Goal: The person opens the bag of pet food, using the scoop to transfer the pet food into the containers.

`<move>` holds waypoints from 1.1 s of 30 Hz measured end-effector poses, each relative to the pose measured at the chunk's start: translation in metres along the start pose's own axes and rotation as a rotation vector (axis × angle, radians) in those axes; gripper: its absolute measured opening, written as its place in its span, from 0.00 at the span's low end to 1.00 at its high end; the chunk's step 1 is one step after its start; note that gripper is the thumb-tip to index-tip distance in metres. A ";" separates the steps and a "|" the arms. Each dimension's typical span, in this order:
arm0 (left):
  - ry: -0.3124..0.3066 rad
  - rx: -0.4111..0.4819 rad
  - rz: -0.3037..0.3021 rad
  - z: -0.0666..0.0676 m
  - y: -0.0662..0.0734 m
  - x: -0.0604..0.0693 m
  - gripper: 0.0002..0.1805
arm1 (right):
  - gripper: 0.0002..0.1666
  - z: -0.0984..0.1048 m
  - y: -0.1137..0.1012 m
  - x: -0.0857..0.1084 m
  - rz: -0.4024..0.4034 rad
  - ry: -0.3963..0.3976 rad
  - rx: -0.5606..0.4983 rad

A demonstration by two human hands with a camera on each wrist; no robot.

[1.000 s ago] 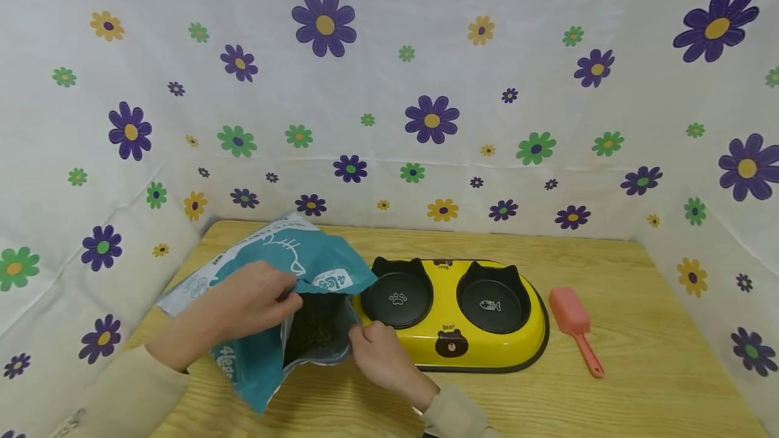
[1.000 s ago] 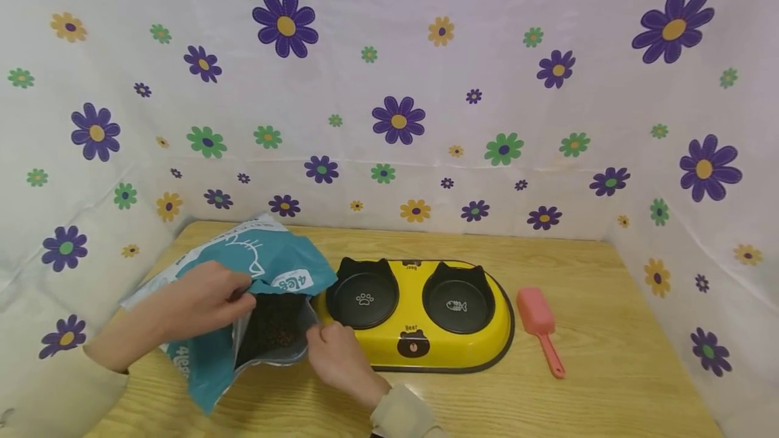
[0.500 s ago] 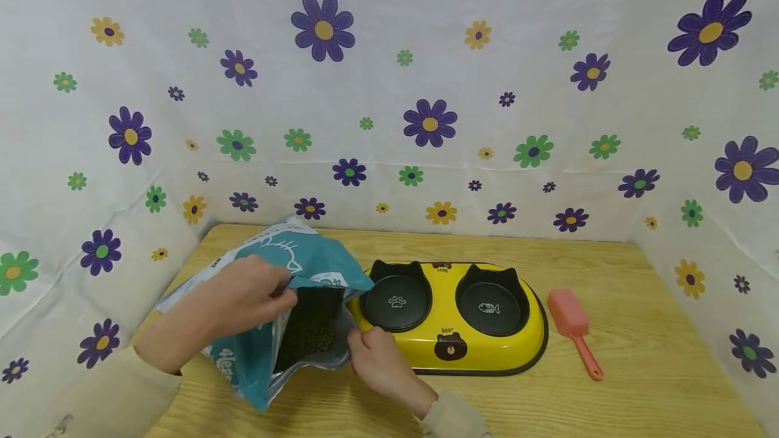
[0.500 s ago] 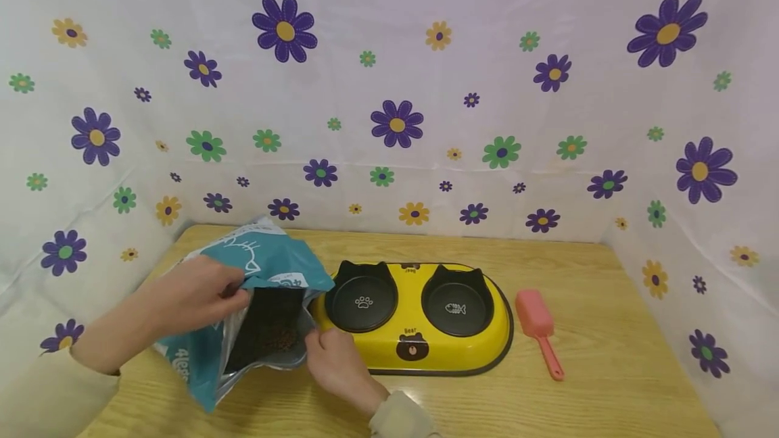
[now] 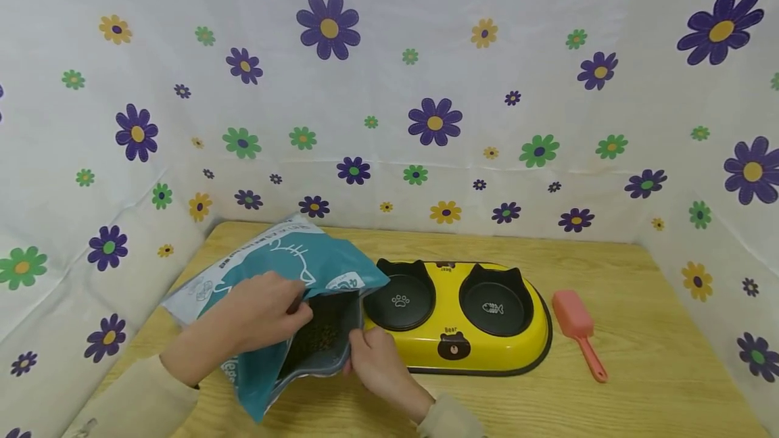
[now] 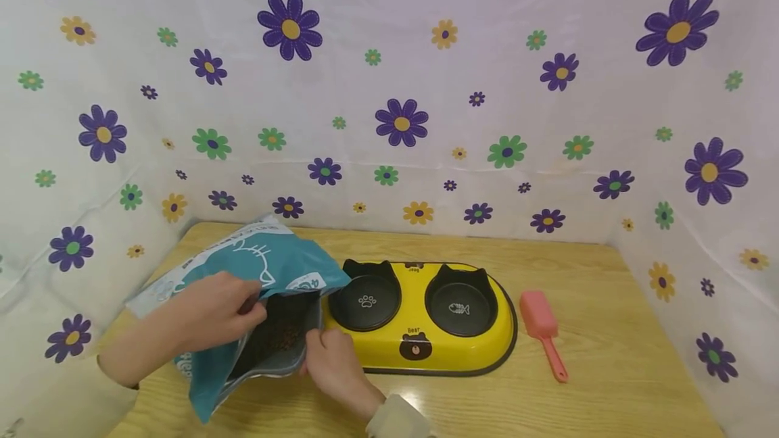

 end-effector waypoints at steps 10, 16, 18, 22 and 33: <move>-0.049 -0.007 0.004 -0.010 0.000 0.001 0.19 | 0.32 0.003 0.000 0.001 -0.027 0.010 -0.018; 0.007 0.010 -0.029 0.000 0.002 0.003 0.20 | 0.33 0.004 0.004 0.001 -0.033 0.001 -0.014; 0.020 0.012 -0.039 0.003 0.003 0.004 0.20 | 0.34 0.005 0.005 0.000 -0.027 0.006 -0.006; 0.058 0.006 -0.065 0.010 0.007 0.004 0.22 | 0.34 0.008 0.005 -0.001 -0.026 0.012 0.008; 0.167 -0.226 -0.105 0.028 0.034 0.022 0.19 | 0.33 0.010 0.010 0.000 -0.040 0.025 0.039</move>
Point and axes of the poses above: each hand's wrist, its own x-axis away from the middle knuckle, its own z-axis out of the back of the hand, y = z × x, the point moved 10 cm from there along -x, towards the middle knuckle, and after that the axes turned 2 degrees about z, right-handed, at the moved point
